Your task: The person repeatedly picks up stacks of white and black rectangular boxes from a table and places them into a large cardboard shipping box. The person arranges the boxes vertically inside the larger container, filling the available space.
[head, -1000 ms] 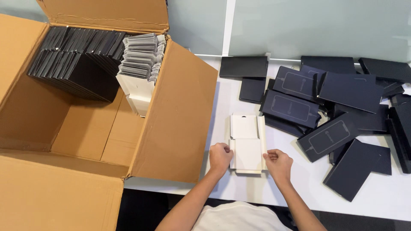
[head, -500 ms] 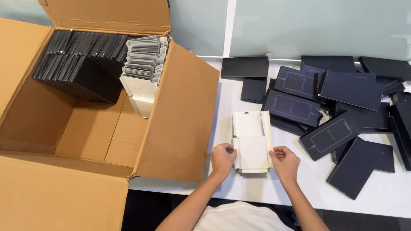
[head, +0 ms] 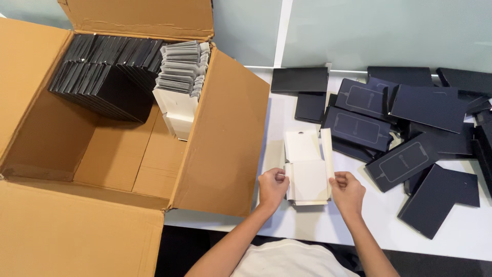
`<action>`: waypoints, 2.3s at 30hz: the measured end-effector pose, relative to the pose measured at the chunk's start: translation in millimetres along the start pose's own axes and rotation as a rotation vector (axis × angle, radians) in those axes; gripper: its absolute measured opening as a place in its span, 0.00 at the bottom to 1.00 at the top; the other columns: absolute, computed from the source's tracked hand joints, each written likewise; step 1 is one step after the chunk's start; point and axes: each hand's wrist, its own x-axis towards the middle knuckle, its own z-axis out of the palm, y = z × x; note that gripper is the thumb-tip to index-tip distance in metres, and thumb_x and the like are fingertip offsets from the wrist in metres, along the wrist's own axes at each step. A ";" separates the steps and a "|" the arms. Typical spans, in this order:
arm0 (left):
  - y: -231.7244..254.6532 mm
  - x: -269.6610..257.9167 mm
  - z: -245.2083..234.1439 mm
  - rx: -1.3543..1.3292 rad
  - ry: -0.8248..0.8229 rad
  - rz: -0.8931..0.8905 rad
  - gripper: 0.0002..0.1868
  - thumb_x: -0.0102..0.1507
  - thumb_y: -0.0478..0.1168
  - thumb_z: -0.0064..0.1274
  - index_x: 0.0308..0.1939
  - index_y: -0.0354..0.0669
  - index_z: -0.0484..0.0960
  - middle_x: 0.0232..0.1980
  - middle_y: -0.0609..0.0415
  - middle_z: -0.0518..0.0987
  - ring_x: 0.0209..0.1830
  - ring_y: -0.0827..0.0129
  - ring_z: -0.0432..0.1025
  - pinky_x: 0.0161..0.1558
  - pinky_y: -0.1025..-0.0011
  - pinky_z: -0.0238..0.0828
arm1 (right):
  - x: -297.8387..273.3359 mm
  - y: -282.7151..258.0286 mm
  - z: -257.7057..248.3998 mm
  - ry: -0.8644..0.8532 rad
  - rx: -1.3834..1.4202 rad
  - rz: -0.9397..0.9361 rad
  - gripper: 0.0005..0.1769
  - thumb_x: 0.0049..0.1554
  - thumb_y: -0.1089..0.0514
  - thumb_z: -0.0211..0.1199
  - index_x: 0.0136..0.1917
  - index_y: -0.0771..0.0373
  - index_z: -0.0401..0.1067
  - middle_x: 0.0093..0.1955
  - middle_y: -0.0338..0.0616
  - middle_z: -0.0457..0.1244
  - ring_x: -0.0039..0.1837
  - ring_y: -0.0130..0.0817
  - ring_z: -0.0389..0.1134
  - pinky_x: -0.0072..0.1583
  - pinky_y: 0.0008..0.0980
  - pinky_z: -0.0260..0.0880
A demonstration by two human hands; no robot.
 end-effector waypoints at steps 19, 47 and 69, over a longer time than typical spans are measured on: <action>148.8 26.7 -231.5 0.077 0.534 0.810 0.14 0.63 0.24 0.56 0.53 0.32 0.82 0.47 0.47 0.86 0.48 0.66 0.84 0.51 0.72 0.80 | -12.5 -271.3 46.1 -0.316 0.350 -0.691 0.19 0.56 0.65 0.66 0.60 0.72 0.70 0.44 0.48 0.70 0.47 0.31 0.75 0.48 0.31 0.79; -34.7 198.6 -322.2 0.147 0.546 0.057 0.13 0.65 0.39 0.57 0.44 0.28 0.85 0.38 0.39 0.86 0.37 0.61 0.84 0.43 0.68 0.80 | 41.8 -372.7 247.6 -0.377 -0.111 -0.824 0.15 0.47 0.57 0.71 0.40 0.71 0.73 0.38 0.60 0.69 0.43 0.56 0.72 0.49 0.48 0.73; -44.0 188.2 -272.4 -0.225 0.554 0.056 0.45 0.54 0.50 0.72 0.66 0.34 0.63 0.59 0.38 0.78 0.56 0.56 0.76 0.56 0.61 0.74 | 19.0 -356.8 239.3 -0.338 0.162 -0.760 0.23 0.51 0.59 0.72 0.58 0.67 0.70 0.50 0.55 0.68 0.47 0.41 0.75 0.49 0.34 0.78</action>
